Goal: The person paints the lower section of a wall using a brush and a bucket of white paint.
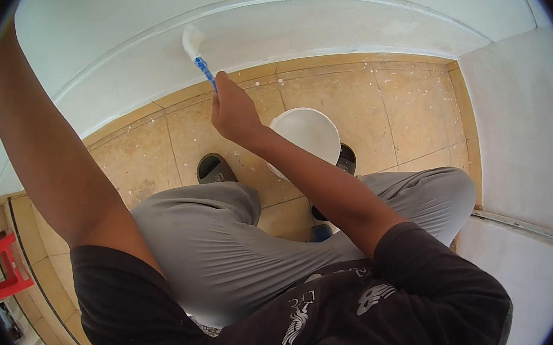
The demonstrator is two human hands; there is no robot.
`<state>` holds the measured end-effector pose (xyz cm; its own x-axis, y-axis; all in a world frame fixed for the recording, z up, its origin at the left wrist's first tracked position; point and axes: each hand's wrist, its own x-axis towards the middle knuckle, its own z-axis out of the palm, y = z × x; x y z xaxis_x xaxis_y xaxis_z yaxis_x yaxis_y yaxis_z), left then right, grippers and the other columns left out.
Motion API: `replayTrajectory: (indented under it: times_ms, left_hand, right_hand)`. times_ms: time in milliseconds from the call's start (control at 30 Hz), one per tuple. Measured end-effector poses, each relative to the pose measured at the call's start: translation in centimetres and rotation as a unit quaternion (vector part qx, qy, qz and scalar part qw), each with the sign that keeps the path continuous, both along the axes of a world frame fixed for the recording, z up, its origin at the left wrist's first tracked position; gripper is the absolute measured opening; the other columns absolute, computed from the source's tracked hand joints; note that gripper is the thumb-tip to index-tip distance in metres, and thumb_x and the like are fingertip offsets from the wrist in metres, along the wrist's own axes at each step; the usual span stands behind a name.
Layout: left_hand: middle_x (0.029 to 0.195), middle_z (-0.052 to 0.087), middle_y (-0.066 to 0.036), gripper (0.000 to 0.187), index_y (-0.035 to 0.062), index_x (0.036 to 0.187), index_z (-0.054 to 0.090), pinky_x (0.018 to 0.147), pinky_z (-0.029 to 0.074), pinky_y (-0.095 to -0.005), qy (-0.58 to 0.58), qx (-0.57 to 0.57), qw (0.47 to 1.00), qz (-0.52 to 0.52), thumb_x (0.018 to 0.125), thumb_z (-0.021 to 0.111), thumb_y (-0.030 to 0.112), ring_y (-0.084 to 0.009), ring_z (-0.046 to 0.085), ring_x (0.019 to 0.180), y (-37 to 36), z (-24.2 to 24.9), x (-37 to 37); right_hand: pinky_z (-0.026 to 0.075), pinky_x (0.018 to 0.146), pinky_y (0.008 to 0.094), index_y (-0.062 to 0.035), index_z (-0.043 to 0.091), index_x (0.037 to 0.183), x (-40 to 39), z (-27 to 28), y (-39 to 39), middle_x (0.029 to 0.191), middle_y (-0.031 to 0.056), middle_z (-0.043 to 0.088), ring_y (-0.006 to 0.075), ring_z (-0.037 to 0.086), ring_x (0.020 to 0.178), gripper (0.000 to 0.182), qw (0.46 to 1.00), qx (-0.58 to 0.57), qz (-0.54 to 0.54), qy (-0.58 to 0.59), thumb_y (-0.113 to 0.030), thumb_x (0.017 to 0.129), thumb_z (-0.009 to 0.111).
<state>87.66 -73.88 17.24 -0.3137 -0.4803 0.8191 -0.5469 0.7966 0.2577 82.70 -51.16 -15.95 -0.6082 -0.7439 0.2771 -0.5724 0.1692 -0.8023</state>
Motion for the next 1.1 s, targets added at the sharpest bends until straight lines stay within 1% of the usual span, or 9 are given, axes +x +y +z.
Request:
replayTrajectory:
  times_ms: [33,133,200,300,400,500,567,767,1100]
  left_hand:
    - [0.152,0.031,-0.016,0.07,0.0101,0.145,0.036,0.117,0.018,-0.0486,-0.044,0.024,0.999,0.003,0.091,0.049,0.052,-0.0317,0.023,0.143,-1.0,0.4,0.9]
    - [0.153,-0.001,-0.031,0.076,0.0027,0.151,0.008,0.115,0.019,-0.0556,-0.061,0.101,0.983,-0.143,0.095,0.047,0.036,-0.0467,0.015,0.141,-1.5,1.9,1.4]
    - [0.154,0.0,-0.03,0.076,0.0024,0.15,0.01,0.115,0.018,-0.0558,-0.098,0.025,0.99,-0.101,0.095,0.047,0.038,-0.0463,0.014,0.141,4.2,1.0,2.3]
    - [0.154,0.0,-0.029,0.076,0.0024,0.15,0.01,0.115,0.017,-0.0559,-0.094,0.0,0.993,-0.077,0.095,0.046,0.04,-0.0459,0.013,0.142,2.2,1.2,1.8]
    - [0.154,0.0,-0.029,0.076,0.0032,0.151,0.009,0.115,0.017,-0.056,-0.088,0.024,0.995,-0.051,0.095,0.045,0.042,-0.0457,0.013,0.142,1.3,1.7,1.5]
    - [0.154,0.0,-0.029,0.077,0.0042,0.151,0.009,0.115,0.019,-0.0564,-0.113,0.006,0.992,-0.047,0.095,0.044,0.044,-0.0462,0.013,0.142,5.3,0.8,1.9]
    - [0.154,0.0,-0.029,0.077,0.0049,0.151,0.009,0.114,0.02,-0.0568,-0.123,-0.016,0.991,-0.046,0.095,0.044,0.045,-0.0471,0.013,0.141,6.3,0.4,2.1]
    - [0.153,0.001,-0.032,0.079,0.005,0.15,0.014,0.113,0.021,-0.059,-0.091,0.056,0.994,0.036,0.094,0.043,0.053,-0.0507,0.014,0.14,3.0,2.2,0.1]
    - [0.151,0.003,-0.035,0.083,0.0061,0.15,0.019,0.111,0.022,-0.0599,-0.077,0.021,0.996,0.041,0.091,0.049,0.056,-0.0518,0.017,0.138,2.6,1.9,-0.7]
  right_hand:
    - [0.04,0.063,0.0533,-0.0009,0.037,0.094,0.9,0.2,-0.4,0.075,0.0242,0.054,0.0456,0.054,0.071,0.015,0.999,-0.017,0.047,0.004,-0.004,0.088,0.049]
    - [0.039,0.064,0.0536,-0.002,0.037,0.095,0.6,1.6,-0.9,0.074,0.0224,0.054,0.0454,0.054,0.072,0.014,0.992,0.007,0.124,-0.023,-0.005,0.088,0.049]
    - [0.04,0.062,0.0509,-0.0027,0.039,0.095,-2.3,1.9,-0.3,0.073,0.0212,0.054,0.0433,0.053,0.07,0.013,0.995,0.02,0.097,-0.014,-0.005,0.089,0.05]
    - [0.043,0.063,0.0472,-0.0049,0.043,0.095,-9.7,3.0,3.2,0.075,0.0216,0.059,0.0419,0.058,0.075,0.013,0.991,0.088,0.06,-0.082,-0.009,0.089,0.053]
    - [0.042,0.06,0.042,-0.0027,0.047,0.09,-16.7,1.1,8.5,0.068,0.0172,0.056,0.0342,0.056,0.063,0.013,0.999,-0.005,-0.032,-0.039,-0.01,0.089,0.057]
    - [0.043,0.059,0.0387,-0.0026,0.049,0.087,-24.1,-2.3,15.3,0.067,0.0152,0.055,0.0271,0.055,0.061,0.012,0.984,0.005,-0.179,-0.021,-0.01,0.088,0.058]
    - [0.045,0.061,0.042,-0.003,0.048,0.087,-26.0,-3.3,18.2,0.07,0.0177,0.058,0.0333,0.059,0.065,0.011,0.956,0.026,-0.293,0.01,-0.01,0.088,0.057]
    - [0.046,0.071,0.0558,-0.0017,0.038,0.101,-23.3,-4.0,14.7,0.084,0.0294,0.061,0.0486,0.061,0.082,0.021,0.898,0.119,-0.423,0.007,-0.007,0.087,0.053]
    - [0.047,0.077,0.0524,-0.0001,0.037,0.113,-6.5,-4.4,3.0,0.091,0.026,0.057,0.0446,0.059,0.086,0.029,0.971,0.138,-0.159,-0.11,-0.003,0.087,0.049]
